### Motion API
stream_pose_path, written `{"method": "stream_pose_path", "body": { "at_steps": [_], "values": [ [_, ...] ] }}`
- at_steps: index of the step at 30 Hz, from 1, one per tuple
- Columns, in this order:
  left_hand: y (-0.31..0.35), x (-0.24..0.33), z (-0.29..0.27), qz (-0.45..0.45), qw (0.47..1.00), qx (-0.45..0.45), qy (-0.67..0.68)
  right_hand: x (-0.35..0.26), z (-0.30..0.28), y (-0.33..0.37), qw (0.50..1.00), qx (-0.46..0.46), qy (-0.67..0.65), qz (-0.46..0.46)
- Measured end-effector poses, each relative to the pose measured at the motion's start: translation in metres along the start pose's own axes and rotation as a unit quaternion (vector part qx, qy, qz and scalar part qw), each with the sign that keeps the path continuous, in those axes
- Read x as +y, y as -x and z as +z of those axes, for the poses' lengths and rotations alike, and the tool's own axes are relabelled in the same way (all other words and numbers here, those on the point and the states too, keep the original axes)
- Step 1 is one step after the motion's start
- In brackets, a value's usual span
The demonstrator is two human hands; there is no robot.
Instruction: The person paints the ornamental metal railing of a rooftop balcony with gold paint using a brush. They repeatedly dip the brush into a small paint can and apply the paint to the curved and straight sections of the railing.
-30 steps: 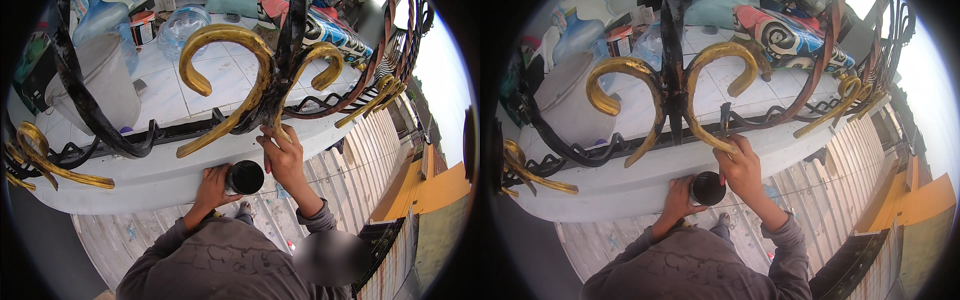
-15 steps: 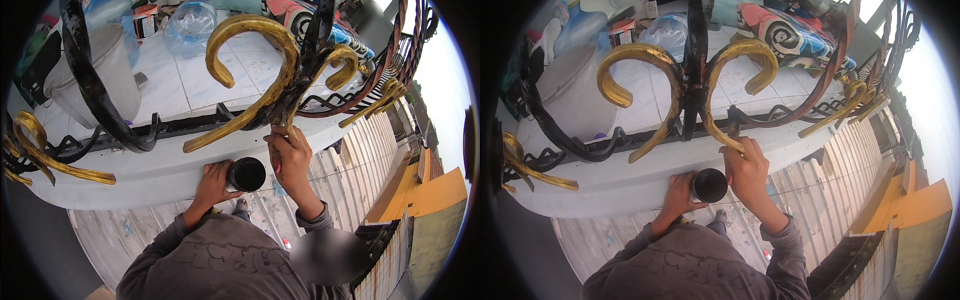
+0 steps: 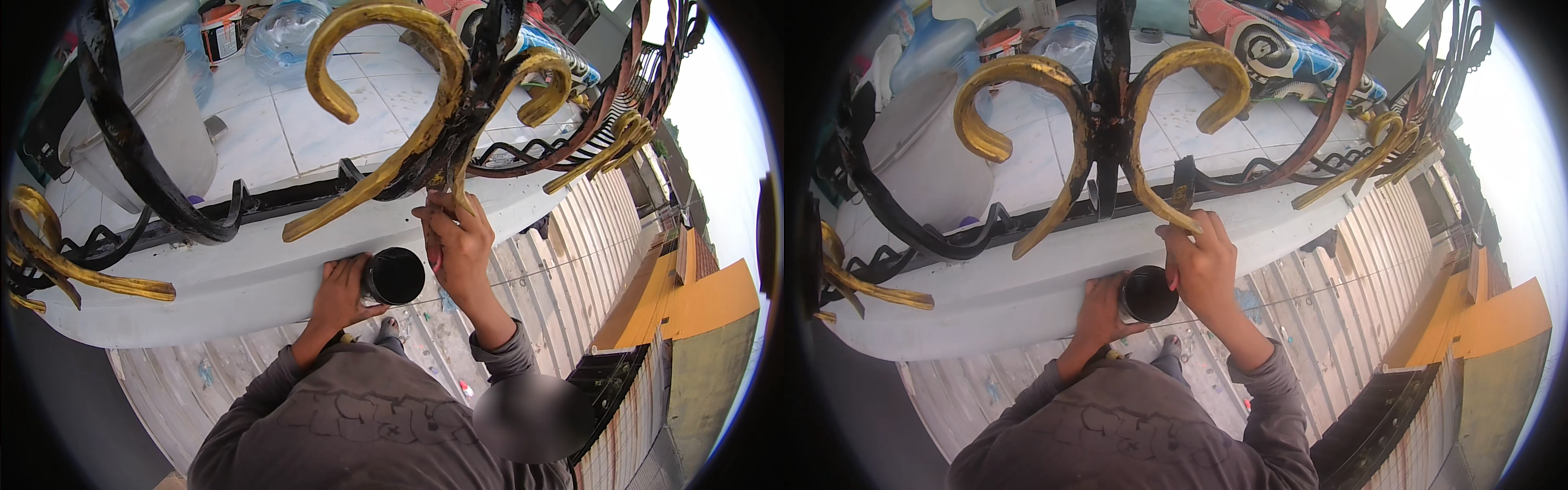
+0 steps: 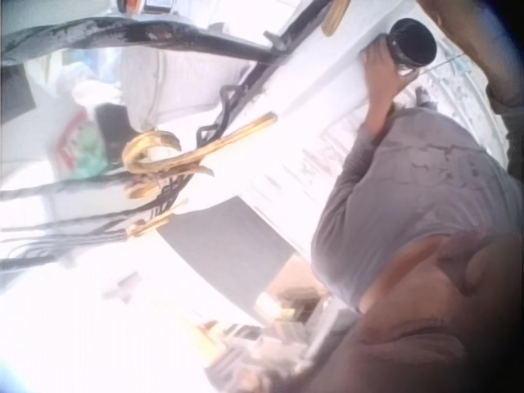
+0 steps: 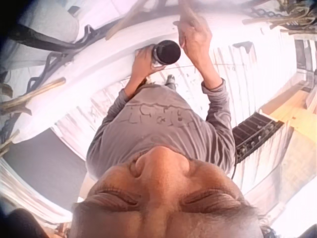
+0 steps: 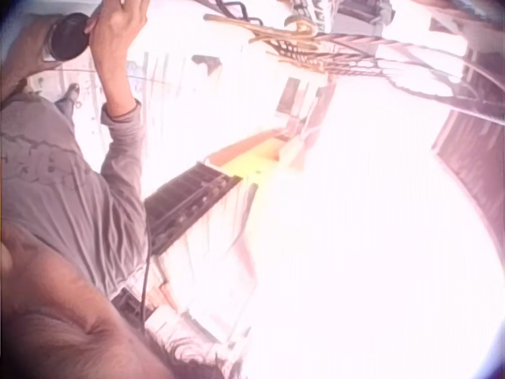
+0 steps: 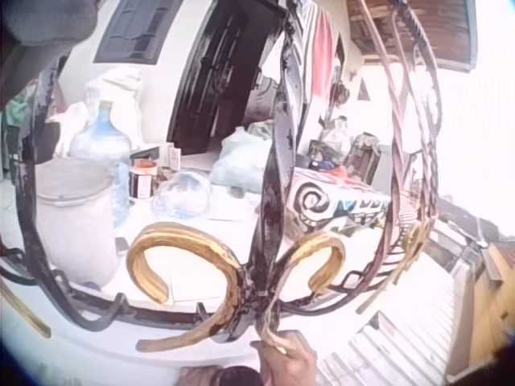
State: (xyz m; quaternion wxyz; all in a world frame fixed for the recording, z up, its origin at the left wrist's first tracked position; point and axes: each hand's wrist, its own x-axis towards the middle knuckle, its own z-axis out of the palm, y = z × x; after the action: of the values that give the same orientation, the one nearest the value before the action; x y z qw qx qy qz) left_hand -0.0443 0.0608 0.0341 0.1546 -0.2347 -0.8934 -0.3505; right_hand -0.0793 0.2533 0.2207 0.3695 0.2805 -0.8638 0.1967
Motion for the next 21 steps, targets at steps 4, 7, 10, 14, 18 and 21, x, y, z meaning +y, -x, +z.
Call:
{"method": "stream_pose_path", "body": {
  "at_steps": [4, 7, 10, 14, 18, 21],
  "values": [
    [-0.001, 0.001, 0.001, 0.005, 0.999, 0.029, 0.018, 0.0, -0.005, 0.012, 0.999, 0.038, 0.009, 0.023],
    [0.0, 0.0, 0.003, 0.007, 0.999, 0.037, 0.018, -0.012, -0.001, 0.02, 0.995, 0.087, -0.013, 0.042],
    [-0.001, 0.0, 0.003, 0.013, 0.999, 0.036, 0.014, -0.017, 0.009, 0.016, 0.997, 0.073, -0.024, -0.019],
    [-0.001, 0.0, 0.001, 0.021, 0.999, 0.032, 0.019, -0.003, 0.01, 0.008, 0.995, 0.015, -0.041, 0.091],
    [-0.001, 0.0, 0.004, 0.013, 0.999, 0.039, 0.015, -0.002, 0.0, 0.022, 0.995, 0.08, -0.041, 0.047],
    [0.001, -0.001, 0.006, 0.017, 0.998, 0.05, 0.021, -0.01, -0.006, 0.032, 0.99, 0.137, 0.005, 0.04]
  ]
}}
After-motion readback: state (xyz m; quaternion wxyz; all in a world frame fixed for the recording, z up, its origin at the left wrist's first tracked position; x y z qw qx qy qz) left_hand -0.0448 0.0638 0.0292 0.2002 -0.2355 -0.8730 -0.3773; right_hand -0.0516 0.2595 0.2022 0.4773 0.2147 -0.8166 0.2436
